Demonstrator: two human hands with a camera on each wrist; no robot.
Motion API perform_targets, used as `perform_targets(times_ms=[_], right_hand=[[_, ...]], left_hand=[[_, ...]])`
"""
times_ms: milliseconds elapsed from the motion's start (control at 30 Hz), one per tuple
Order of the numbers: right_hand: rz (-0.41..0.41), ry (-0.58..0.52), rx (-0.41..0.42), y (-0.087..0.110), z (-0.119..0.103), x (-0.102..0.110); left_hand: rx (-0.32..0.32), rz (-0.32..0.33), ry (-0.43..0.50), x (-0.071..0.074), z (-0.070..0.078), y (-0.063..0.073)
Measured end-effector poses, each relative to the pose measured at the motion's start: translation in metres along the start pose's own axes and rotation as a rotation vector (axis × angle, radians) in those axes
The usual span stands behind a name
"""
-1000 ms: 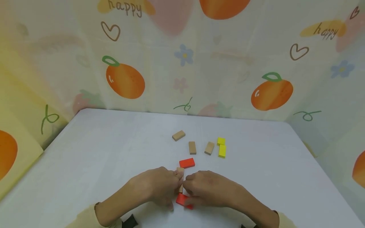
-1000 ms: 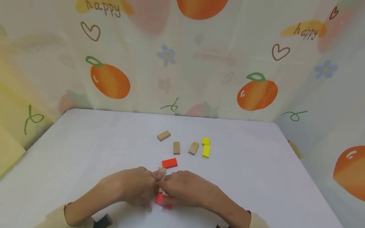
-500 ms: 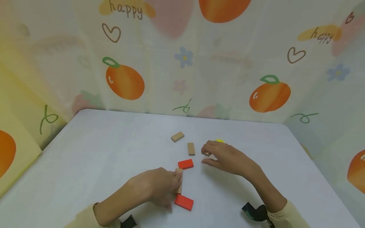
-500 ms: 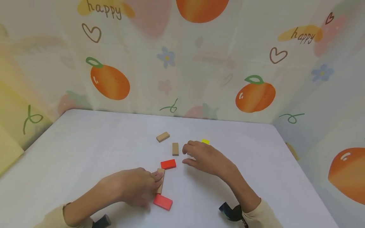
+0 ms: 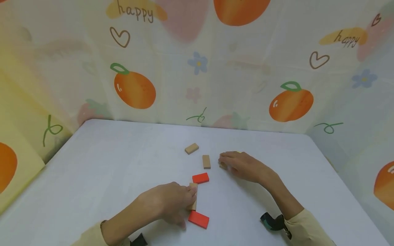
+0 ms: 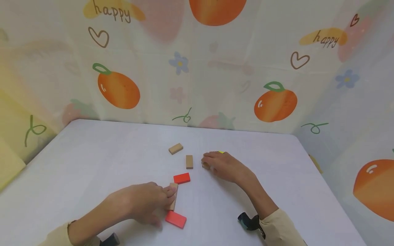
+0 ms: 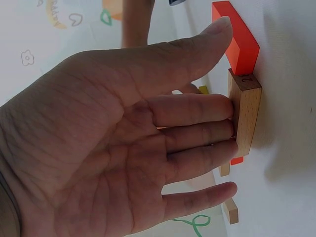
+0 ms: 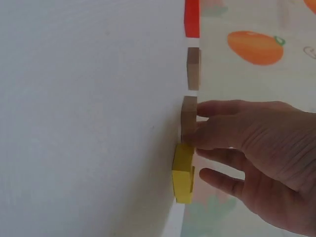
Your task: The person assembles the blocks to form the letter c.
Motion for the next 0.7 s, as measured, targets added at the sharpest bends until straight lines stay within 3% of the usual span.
perform_targets(times_ms=[300, 700], right_hand=[[0.088, 0.085, 0.066, -0.0011, 0.0008, -0.0060], [0.062, 0.138, 0.002, -0.0015, -0.0067, 0.0024]], left_hand=[[0.001, 0.001, 0.006, 0.0000, 0.0006, 0.0008], [0.014, -0.002, 0.025, -0.0009, 0.0013, 0.0002]])
Point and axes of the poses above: each hand's wrist, its own y-axis away from the middle knuckle, its own x-axis out of the back of the hand, z = x × y, the point moved 3 cm from there along -y, towards the middle knuckle, and after that the axes turned 4 degrees about z, right-handed, at the moved point
